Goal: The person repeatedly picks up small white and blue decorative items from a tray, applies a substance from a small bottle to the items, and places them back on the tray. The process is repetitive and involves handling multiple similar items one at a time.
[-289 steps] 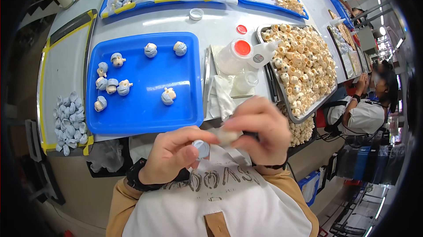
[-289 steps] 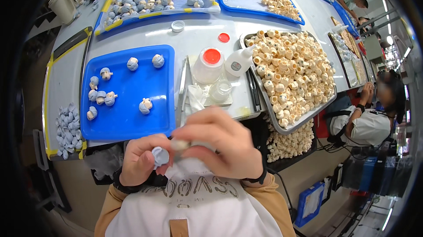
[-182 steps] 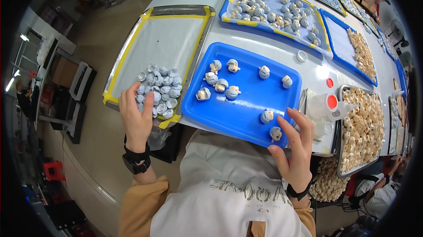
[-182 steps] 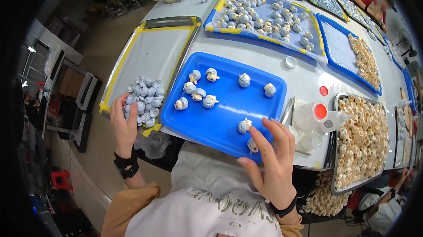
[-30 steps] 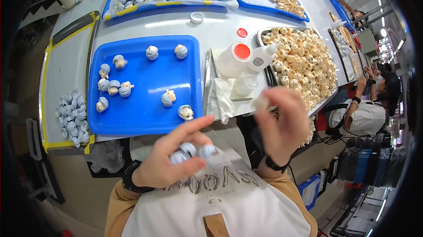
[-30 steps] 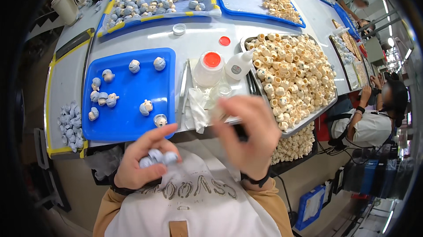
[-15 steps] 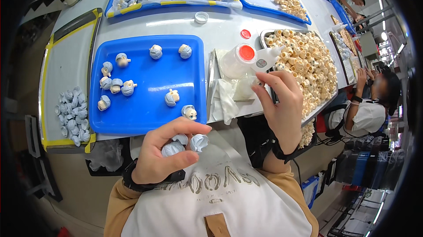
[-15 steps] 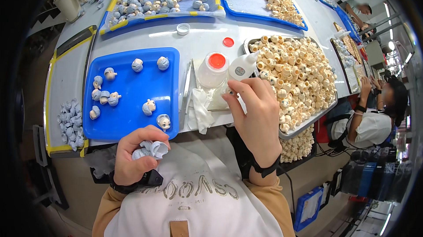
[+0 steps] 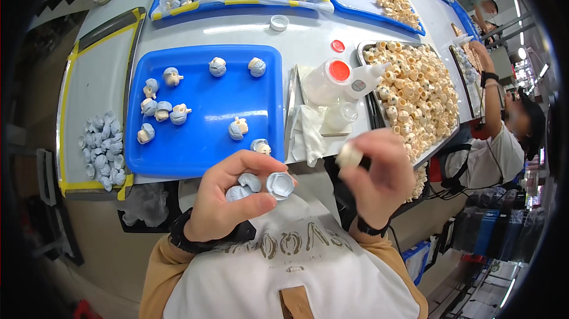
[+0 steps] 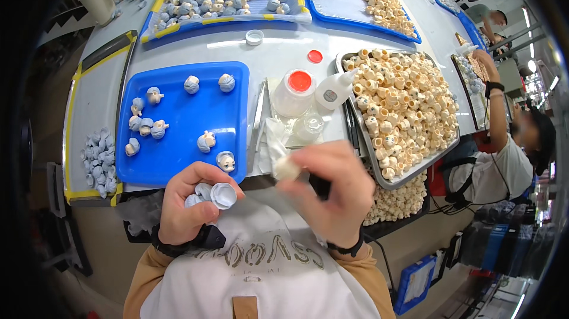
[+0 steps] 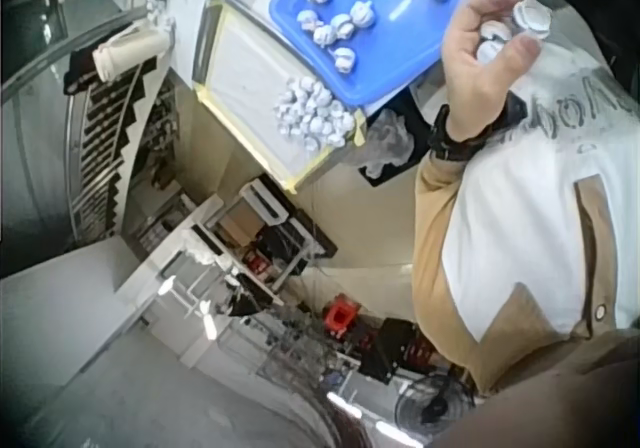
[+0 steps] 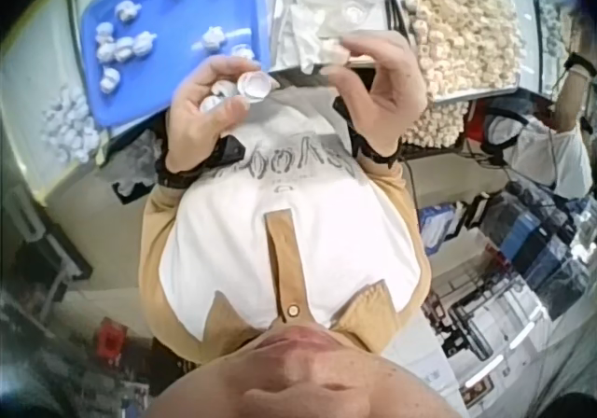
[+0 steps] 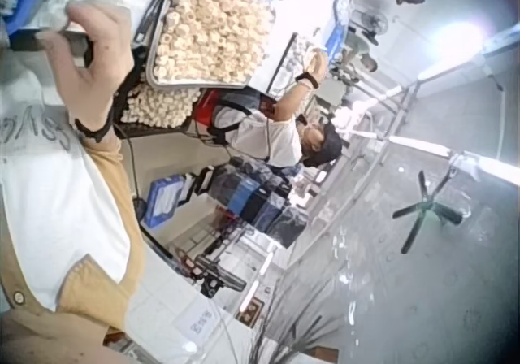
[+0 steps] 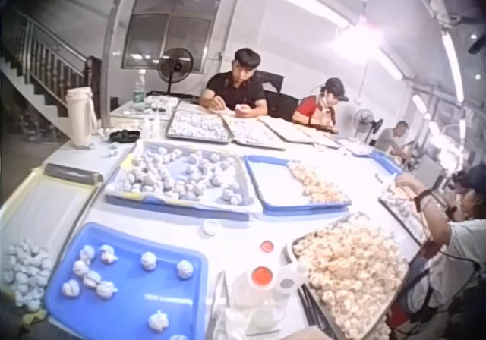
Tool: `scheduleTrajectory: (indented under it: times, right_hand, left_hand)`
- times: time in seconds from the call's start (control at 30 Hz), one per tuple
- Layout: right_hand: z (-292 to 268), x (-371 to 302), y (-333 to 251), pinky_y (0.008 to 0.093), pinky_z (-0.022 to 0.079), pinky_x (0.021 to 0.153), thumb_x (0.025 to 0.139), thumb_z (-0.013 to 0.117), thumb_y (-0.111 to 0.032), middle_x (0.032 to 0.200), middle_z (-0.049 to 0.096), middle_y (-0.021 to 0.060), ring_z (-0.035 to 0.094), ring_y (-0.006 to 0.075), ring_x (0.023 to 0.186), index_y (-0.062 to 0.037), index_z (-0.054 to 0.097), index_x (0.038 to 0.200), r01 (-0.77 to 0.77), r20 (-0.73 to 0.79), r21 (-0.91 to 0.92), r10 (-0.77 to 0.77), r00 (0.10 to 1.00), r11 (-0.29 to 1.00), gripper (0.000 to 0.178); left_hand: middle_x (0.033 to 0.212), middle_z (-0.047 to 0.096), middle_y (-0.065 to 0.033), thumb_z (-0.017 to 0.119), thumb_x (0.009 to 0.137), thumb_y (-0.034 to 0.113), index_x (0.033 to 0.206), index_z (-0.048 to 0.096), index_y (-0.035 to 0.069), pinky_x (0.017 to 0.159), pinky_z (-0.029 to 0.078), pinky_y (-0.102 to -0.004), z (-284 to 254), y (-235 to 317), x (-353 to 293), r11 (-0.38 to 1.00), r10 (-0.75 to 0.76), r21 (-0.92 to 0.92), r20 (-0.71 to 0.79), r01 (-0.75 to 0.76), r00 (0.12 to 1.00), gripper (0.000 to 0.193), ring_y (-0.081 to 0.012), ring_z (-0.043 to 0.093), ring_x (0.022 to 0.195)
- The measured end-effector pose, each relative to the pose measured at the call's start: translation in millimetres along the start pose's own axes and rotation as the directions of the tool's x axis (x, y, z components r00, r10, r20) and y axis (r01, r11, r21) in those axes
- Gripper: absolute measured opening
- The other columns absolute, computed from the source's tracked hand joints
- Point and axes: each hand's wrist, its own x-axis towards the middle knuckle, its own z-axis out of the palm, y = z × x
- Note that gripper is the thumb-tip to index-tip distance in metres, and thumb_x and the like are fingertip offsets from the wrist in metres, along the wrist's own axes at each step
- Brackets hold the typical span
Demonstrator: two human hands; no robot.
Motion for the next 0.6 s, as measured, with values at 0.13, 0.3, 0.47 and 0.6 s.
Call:
scheduleTrajectory:
  times: [0.13, 0.3, 0.47, 0.6]
  right_hand:
    - [11.3, 7.4, -12.0, 0.0285, 0.045, 0.061, 0.062, 0.077, -0.003, 0.086, 0.062, 0.0102, 0.058, 0.0207, 0.07, 0.0003, 0.063, 0.098, 0.13, 0.247, 0.167, -0.169, 0.954, 0.977, 0.038]
    - [18.5, 6.4, -10.2, 0.0284, 0.043, 0.058, 0.06, 0.077, -0.007, 0.082, 0.06, 0.0068, 0.055, 0.0199, 0.066, -0.0022, 0.064, 0.101, 0.222, 0.311, 0.029, -0.219, 0.925, 0.975, 0.044]
    - [24.8, 5.8, -11.0, 0.0277, 0.042, 0.058, 0.059, 0.077, -0.023, 0.081, 0.059, 0.0055, 0.052, 0.0199, 0.067, -0.002, 0.066, 0.099, 0.273, 0.346, -0.022, -0.249, 0.905, 0.962, 0.046]
    - [30.4, 6.2, -12.1, 0.0297, 0.043, 0.059, 0.059, 0.077, -0.025, 0.082, 0.058, 0.006, 0.053, 0.0219, 0.069, -0.0022, 0.064, 0.097, 0.276, 0.35, -0.068, -0.237, 0.906, 0.959, 0.046]
  left_hand:
    - [0.087, 0.057, -0.0013, 0.065, 0.08, 0.01, 0.11, 0.056, -0.002, 0.068, 0.038, -0.0188, 1.1, 1.3, -0.1, 0.997, -0.025, 0.069, -0.02, 0.026, 0.999, 0.033, -0.0055, 0.048, 0.075]
    - [0.086, 0.056, -0.0003, 0.064, 0.082, 0.014, 0.113, 0.057, -0.002, 0.063, 0.038, -0.0172, -1.9, -1.5, -1.6, 0.993, 0.016, 0.119, -0.014, -0.014, 1.0, 0.035, -0.004, 0.047, 0.072]
    - [0.081, 0.056, 0.0005, 0.061, 0.084, 0.015, 0.119, 0.053, -0.001, 0.061, 0.038, -0.0171, 3.3, 0.3, -1.1, 0.99, 0.011, 0.143, -0.048, -0.004, 0.999, 0.038, -0.0039, 0.047, 0.068]
    - [0.08, 0.058, -0.0002, 0.057, 0.087, 0.017, 0.13, 0.04, 0.0, 0.058, 0.038, -0.0167, 5.9, -0.5, -1.3, 0.998, -0.06, 0.02, -0.054, 0.062, 0.997, 0.048, -0.0039, 0.047, 0.065]
